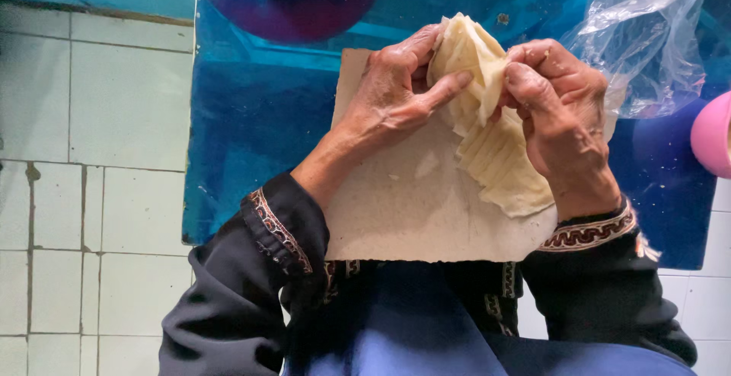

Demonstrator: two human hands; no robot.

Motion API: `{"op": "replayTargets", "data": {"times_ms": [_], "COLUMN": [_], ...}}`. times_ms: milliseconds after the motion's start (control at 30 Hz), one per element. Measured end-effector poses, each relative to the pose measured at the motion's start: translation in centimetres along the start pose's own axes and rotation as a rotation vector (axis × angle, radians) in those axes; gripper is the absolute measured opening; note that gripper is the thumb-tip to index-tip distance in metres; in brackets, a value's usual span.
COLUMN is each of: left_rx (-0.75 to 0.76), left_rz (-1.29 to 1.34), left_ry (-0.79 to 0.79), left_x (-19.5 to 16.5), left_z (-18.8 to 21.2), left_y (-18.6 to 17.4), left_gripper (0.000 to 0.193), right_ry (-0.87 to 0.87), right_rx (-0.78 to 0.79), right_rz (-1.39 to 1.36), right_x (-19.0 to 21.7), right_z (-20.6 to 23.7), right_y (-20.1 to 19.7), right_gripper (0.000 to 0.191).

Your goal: The person cuts a flat sheet of dough with a knife on a cardboard board, then peels the cut slices apart by hand and arranges them in an overlapping stack on the board. They briefly handle a plastic bag covering a dough ball and reach into a pink bowl of dough.

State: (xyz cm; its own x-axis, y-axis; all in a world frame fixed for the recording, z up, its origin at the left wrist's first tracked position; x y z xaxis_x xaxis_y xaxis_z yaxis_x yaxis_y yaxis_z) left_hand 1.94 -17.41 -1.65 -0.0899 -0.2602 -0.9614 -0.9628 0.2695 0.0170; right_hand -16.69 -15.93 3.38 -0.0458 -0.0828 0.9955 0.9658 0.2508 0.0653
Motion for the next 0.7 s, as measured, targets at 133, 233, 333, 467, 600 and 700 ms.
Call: {"op": "replayTargets", "data": {"times_ms": [133, 233, 333, 467, 600, 700], "left_rx": [-0.023, -0.021, -0.027, -0.043, -0.028, -0.007], "left_rz": [-0.074, -0.07, -0.113, -0.114, 0.016, 0.146], "left_ry": [0.077, 0.061, 0.112, 0.105, 0.015, -0.038], "left_x": [0.1, 0.0, -0.6, -1.1, -0.8, -0.5], "left_z": [-0.1, 0.0, 0.0, 0.0, 0.0, -0.1], "left_y": [-0.1, 0.0, -0.1, 0.0, -0.1, -0.1], "left_gripper": [0.058, 0.055, 0.057, 0.051, 0.047, 0.043], "right_ry": [-0.299, -0.427, -0.473, -0.436, -0.129, 0.023], "right_rx": [-0.01, -0.018, -0.042, -0.093, -0.062, -0.059], "right_rz": [0.559, 0.73, 0.861, 0.799, 0.167, -0.233], "right_x": [1.3, 1.9, 2.2, 2.2, 0.9, 0.6], "right_z": [0.7, 0.8, 0.9, 0.7, 0.1, 0.4], "right_y": [1.7, 2.6, 3.0, 2.4, 0.6, -0.9], "right_gripper": [0.039, 0.043, 0.038, 0.015, 0.017, 0.02]}}
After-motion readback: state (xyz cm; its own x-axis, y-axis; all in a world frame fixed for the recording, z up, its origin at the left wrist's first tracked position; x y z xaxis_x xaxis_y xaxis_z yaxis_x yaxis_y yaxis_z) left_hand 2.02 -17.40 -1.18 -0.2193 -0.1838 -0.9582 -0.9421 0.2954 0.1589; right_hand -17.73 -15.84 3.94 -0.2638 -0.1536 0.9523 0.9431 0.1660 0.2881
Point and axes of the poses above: each hand's wrist, its own z-axis away from the middle knuckle, its own y-axis out of the palm, x = y × z, the point moved 5 cm from there along -z, towards the middle knuckle, and after that the axes turned 3 degrees about y, right-handed, at the moved point
